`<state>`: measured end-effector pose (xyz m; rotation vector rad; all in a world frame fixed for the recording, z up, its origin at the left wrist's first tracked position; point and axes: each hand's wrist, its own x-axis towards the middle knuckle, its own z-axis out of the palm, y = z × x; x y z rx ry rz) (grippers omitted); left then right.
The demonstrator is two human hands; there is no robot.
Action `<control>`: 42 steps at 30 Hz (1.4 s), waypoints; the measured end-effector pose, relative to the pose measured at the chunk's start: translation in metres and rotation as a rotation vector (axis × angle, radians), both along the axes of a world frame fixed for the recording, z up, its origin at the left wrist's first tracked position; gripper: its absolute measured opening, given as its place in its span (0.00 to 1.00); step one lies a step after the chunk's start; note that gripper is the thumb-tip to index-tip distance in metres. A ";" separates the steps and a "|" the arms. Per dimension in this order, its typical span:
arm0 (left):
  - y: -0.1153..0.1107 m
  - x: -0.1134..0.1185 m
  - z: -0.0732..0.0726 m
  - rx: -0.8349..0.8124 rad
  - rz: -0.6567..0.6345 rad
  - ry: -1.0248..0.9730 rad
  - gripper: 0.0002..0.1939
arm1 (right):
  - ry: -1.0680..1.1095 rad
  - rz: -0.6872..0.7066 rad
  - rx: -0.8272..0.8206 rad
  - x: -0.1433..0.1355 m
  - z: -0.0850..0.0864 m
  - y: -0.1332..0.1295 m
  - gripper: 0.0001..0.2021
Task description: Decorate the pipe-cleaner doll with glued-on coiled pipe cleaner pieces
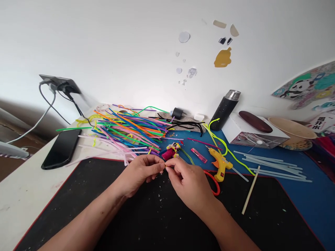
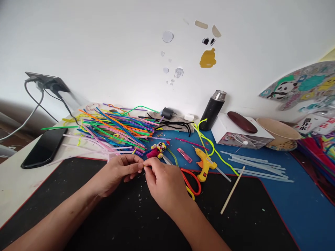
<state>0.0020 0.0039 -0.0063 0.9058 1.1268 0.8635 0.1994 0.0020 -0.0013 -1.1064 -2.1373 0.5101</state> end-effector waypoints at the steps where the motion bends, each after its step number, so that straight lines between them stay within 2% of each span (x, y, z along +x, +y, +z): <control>1: 0.000 0.000 0.000 0.001 -0.002 0.003 0.22 | -0.001 0.001 0.000 0.000 0.000 0.000 0.07; 10: 0.003 0.001 0.006 0.004 0.013 0.045 0.23 | -0.040 -0.011 0.034 0.001 -0.001 0.001 0.07; 20: 0.004 -0.001 0.009 0.007 0.031 -0.020 0.24 | -0.035 -0.001 0.008 0.000 0.001 -0.001 0.08; 25: 0.004 -0.003 0.012 0.022 -0.042 0.009 0.25 | 0.041 -0.014 -0.091 0.001 0.002 -0.001 0.06; 29: 0.003 -0.004 0.015 0.058 -0.093 0.096 0.22 | 0.116 -0.056 -0.197 0.002 0.004 0.001 0.06; 42: 0.002 -0.002 0.010 0.103 -0.084 0.126 0.17 | 0.157 -0.054 -0.276 0.001 0.005 0.001 0.06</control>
